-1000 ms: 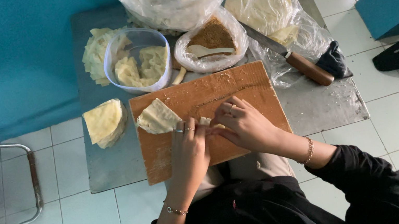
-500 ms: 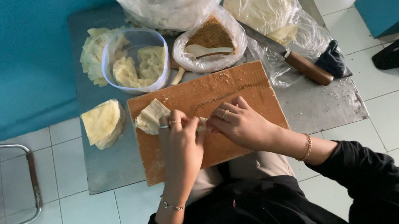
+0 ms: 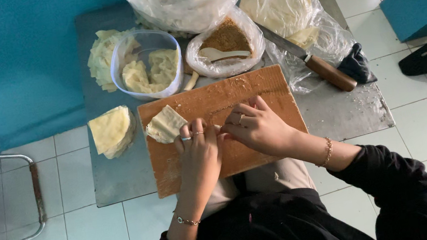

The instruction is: The person sits on the floor with a wooden board on their lap, places a triangular dough wrapper on the board, spoons brown filling from a plastic-lined bowl onto it, and folds and pinches the wrapper closed, repeating this cycle for multiple wrappers and setting finished pieces aside.

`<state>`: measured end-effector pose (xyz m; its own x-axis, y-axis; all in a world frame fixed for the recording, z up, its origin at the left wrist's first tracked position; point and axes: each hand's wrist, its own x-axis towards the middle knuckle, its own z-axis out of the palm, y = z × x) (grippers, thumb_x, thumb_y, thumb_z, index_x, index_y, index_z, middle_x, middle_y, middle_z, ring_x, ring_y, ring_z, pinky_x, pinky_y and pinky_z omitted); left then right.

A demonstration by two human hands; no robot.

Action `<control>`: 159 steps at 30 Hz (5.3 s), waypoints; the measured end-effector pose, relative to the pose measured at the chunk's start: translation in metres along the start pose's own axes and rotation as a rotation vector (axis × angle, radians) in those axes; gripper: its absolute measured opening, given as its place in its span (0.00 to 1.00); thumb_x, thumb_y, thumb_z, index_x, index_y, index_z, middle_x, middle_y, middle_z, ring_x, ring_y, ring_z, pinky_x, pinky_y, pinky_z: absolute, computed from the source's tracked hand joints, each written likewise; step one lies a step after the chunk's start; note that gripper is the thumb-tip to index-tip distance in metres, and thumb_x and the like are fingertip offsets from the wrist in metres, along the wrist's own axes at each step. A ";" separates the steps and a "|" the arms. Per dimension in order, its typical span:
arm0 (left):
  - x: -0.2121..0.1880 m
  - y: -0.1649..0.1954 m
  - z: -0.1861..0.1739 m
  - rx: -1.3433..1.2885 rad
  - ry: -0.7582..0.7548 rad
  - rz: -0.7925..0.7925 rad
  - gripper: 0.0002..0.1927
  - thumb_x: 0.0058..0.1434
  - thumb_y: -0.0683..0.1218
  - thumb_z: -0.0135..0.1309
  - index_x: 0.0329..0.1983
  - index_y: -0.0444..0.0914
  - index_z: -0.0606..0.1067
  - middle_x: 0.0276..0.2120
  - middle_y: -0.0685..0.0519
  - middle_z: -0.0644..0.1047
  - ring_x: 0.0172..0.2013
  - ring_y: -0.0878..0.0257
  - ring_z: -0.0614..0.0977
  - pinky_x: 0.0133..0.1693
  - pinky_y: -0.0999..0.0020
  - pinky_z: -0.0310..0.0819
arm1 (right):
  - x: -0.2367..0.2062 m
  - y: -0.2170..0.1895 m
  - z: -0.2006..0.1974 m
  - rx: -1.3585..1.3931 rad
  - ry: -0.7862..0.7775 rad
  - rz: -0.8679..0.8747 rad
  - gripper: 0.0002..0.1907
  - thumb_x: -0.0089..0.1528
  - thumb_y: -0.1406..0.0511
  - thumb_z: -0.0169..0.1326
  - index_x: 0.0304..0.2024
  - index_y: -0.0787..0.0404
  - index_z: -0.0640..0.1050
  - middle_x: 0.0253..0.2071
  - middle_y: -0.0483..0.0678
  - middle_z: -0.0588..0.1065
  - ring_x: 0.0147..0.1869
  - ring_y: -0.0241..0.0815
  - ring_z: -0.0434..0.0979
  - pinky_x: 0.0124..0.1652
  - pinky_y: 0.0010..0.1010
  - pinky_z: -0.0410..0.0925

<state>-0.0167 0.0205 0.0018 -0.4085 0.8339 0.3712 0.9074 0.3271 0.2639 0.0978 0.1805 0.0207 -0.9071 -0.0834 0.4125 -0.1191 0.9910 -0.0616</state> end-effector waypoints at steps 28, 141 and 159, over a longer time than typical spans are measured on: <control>-0.010 0.000 0.013 0.145 0.159 -0.117 0.12 0.64 0.49 0.55 0.50 0.46 0.80 0.52 0.55 0.75 0.57 0.53 0.71 0.52 0.44 0.57 | 0.010 0.010 0.021 -0.115 -0.165 0.033 0.28 0.57 0.61 0.56 0.62 0.55 0.75 0.66 0.44 0.69 0.65 0.46 0.63 0.52 0.50 0.59; -0.036 -0.011 0.016 -0.562 0.337 -0.539 0.14 0.64 0.43 0.58 0.52 0.36 0.74 0.26 0.52 0.76 0.20 0.64 0.77 0.24 0.66 0.72 | 0.100 0.135 -0.036 -0.182 0.365 0.346 0.07 0.65 0.64 0.65 0.45 0.54 0.83 0.46 0.45 0.77 0.46 0.41 0.75 0.47 0.34 0.68; -0.036 -0.010 0.012 -0.467 0.300 -0.502 0.15 0.62 0.42 0.59 0.52 0.35 0.76 0.21 0.51 0.73 0.21 0.61 0.76 0.26 0.64 0.70 | 0.059 0.150 -0.004 -0.290 -0.226 0.522 0.06 0.72 0.64 0.52 0.46 0.58 0.78 0.42 0.47 0.78 0.47 0.48 0.79 0.40 0.41 0.72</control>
<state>-0.0099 -0.0072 -0.0252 -0.8327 0.4549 0.3157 0.4955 0.3575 0.7916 0.0279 0.3249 0.0398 -0.8827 0.4295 0.1909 0.4470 0.8926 0.0587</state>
